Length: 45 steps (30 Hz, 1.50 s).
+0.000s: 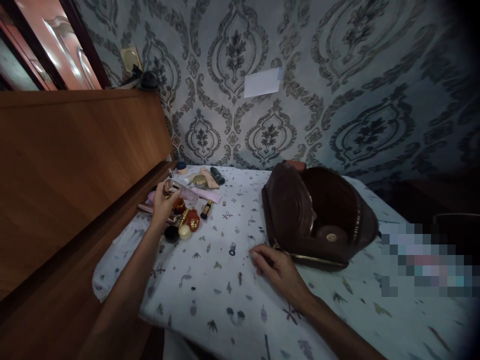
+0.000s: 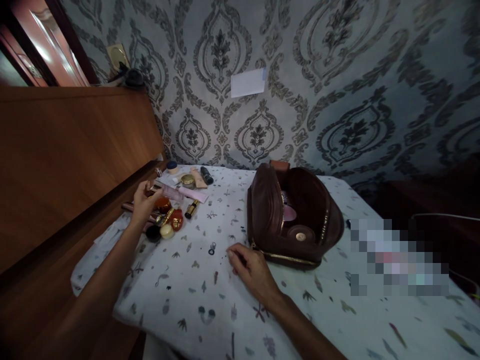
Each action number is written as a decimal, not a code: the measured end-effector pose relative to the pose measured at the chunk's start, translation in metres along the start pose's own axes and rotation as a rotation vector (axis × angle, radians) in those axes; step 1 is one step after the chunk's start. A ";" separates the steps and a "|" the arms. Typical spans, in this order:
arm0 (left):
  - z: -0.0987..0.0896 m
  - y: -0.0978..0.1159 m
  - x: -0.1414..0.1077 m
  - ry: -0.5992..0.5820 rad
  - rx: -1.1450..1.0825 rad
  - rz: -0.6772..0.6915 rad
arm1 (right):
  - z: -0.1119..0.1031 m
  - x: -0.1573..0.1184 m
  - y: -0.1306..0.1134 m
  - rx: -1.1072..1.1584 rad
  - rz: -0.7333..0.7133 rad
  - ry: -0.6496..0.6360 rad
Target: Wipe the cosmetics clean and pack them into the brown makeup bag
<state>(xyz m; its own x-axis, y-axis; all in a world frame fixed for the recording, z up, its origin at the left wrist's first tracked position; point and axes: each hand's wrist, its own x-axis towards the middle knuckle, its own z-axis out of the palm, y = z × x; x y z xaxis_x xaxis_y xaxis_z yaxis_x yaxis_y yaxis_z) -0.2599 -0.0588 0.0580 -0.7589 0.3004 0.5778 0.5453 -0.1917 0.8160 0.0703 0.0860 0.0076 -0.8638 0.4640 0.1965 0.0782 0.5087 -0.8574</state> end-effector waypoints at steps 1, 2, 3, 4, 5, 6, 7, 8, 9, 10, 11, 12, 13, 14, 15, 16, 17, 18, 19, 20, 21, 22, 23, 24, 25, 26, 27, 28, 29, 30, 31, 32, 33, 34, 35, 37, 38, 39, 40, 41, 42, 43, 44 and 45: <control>-0.001 -0.001 0.000 0.010 -0.032 -0.026 | 0.000 0.000 0.000 -0.001 -0.002 0.002; -0.002 -0.002 0.000 0.012 -0.053 -0.046 | 0.000 0.000 0.000 -0.001 -0.003 0.002; -0.002 -0.002 0.000 0.014 -0.074 -0.061 | 0.000 0.000 0.000 -0.001 -0.002 0.003; -0.002 -0.002 -0.001 0.023 -0.100 -0.078 | 0.000 0.000 0.000 -0.002 -0.001 0.004; -0.002 -0.003 -0.001 0.032 -0.124 -0.093 | 0.000 0.000 0.000 -0.005 0.002 0.005; -0.002 -0.002 -0.002 0.043 -0.150 -0.110 | 0.001 0.000 0.001 -0.007 0.005 0.005; -0.001 -0.002 -0.002 0.056 -0.185 -0.131 | 0.001 0.000 0.001 -0.010 0.006 0.006; -0.001 -0.001 -0.003 0.067 -0.227 -0.157 | 0.001 0.000 0.001 -0.012 0.007 0.007; -0.001 0.000 -0.004 0.072 -0.274 -0.186 | 0.001 0.000 0.002 -0.012 0.007 0.006; 0.000 0.001 -0.005 0.072 -0.321 -0.213 | 0.001 0.000 0.002 -0.011 0.006 0.004; 0.001 0.002 -0.007 0.064 -0.362 -0.235 | 0.001 0.000 0.002 -0.010 0.006 0.002; 0.001 0.003 -0.008 0.047 -0.390 -0.249 | 0.001 0.000 0.001 -0.011 0.005 0.000; 0.002 0.005 -0.009 0.022 -0.403 -0.255 | 0.001 0.000 0.001 -0.012 0.005 -0.001; 0.003 0.006 -0.011 -0.004 -0.410 -0.258 | 0.001 0.000 0.001 -0.012 0.006 0.001; 0.004 0.007 -0.012 -0.027 -0.418 -0.262 | 0.001 0.000 0.001 -0.011 0.005 0.002; 0.005 0.009 -0.013 -0.045 -0.430 -0.268 | 0.001 0.000 0.002 -0.009 0.003 0.005; 0.006 0.009 -0.015 -0.061 -0.443 -0.276 | 0.002 0.000 0.002 -0.007 0.000 0.008; 0.007 0.010 -0.016 -0.071 -0.458 -0.284 | 0.002 0.001 0.002 -0.005 -0.004 0.011; 0.008 0.010 -0.017 -0.078 -0.471 -0.289 | 0.002 0.001 0.003 -0.004 -0.006 0.013; 0.009 0.011 -0.018 -0.085 -0.479 -0.291 | 0.002 0.001 0.003 -0.003 -0.008 0.014; 0.010 0.011 -0.019 -0.093 -0.480 -0.288 | 0.002 0.001 0.003 -0.002 -0.009 0.016; 0.011 0.011 -0.021 -0.106 -0.475 -0.281 | 0.003 0.001 0.003 0.001 -0.009 0.018; 0.012 0.012 -0.022 -0.119 -0.464 -0.270 | 0.003 0.001 0.004 0.002 -0.010 0.018; 0.013 0.012 -0.024 -0.130 -0.447 -0.252 | 0.003 0.001 0.004 0.002 -0.009 0.017; 0.014 0.013 -0.026 -0.141 -0.423 -0.228 | 0.003 0.001 0.004 0.002 -0.007 0.016; 0.015 0.015 -0.027 -0.153 -0.393 -0.196 | 0.003 0.001 0.004 0.002 -0.005 0.017; 0.017 0.016 -0.029 -0.167 -0.358 -0.158 | 0.003 0.000 0.004 0.003 -0.001 0.017; 0.019 0.018 -0.031 -0.186 -0.319 -0.114 | 0.003 0.000 0.004 0.003 0.004 0.016; 0.021 0.021 -0.033 -0.205 -0.280 -0.069 | 0.003 0.001 0.002 0.002 0.009 0.017; 0.023 0.023 -0.036 -0.223 -0.246 -0.028 | 0.003 0.002 0.000 0.002 0.013 0.015; 0.026 0.025 -0.039 -0.239 -0.216 0.005 | 0.003 0.003 -0.003 0.005 0.016 0.009; 0.029 0.027 -0.042 -0.254 -0.191 0.029 | 0.005 0.006 -0.006 0.015 0.019 -0.003; 0.031 0.029 -0.045 -0.274 -0.170 0.044 | 0.007 0.009 -0.010 0.035 0.023 -0.023; 0.034 0.030 -0.049 -0.297 -0.151 0.054 | 0.010 0.014 -0.014 0.071 0.029 -0.048; 0.036 0.032 -0.052 -0.324 -0.136 0.062 | 0.015 0.021 -0.018 0.124 0.039 -0.072; 0.039 0.033 -0.058 -0.367 -0.135 0.077 | 0.027 0.039 -0.023 0.269 0.078 -0.080; 0.040 0.033 -0.059 -0.374 -0.149 0.083 | 0.035 0.049 -0.023 0.355 0.107 -0.044; 0.040 0.033 -0.061 -0.371 -0.171 0.085 | 0.043 0.059 -0.023 0.450 0.142 0.018; 0.040 0.033 -0.061 -0.360 -0.196 0.081 | 0.050 0.068 -0.023 0.550 0.192 0.089; 0.040 0.033 -0.061 -0.349 -0.221 0.070 | 0.057 0.077 -0.022 0.639 0.244 0.138; 0.040 0.032 -0.060 -0.337 -0.243 0.054 | 0.062 0.084 -0.021 0.707 0.285 0.178; 0.039 0.031 -0.059 -0.327 -0.263 0.031 | 0.067 0.088 -0.020 0.750 0.304 0.204; 0.038 0.030 -0.059 -0.317 -0.287 0.004 | 0.070 0.090 -0.020 0.770 0.295 0.213; 0.038 0.029 -0.058 -0.310 -0.314 -0.028 | 0.072 0.091 -0.021 0.773 0.263 0.208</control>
<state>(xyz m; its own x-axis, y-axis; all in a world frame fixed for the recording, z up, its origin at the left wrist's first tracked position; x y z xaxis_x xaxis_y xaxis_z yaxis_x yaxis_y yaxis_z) -0.1867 -0.0461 0.0471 -0.6030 0.5663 0.5619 0.3556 -0.4397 0.8248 -0.0456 0.0649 0.0093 -0.7496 0.6609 -0.0360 -0.1644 -0.2386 -0.9571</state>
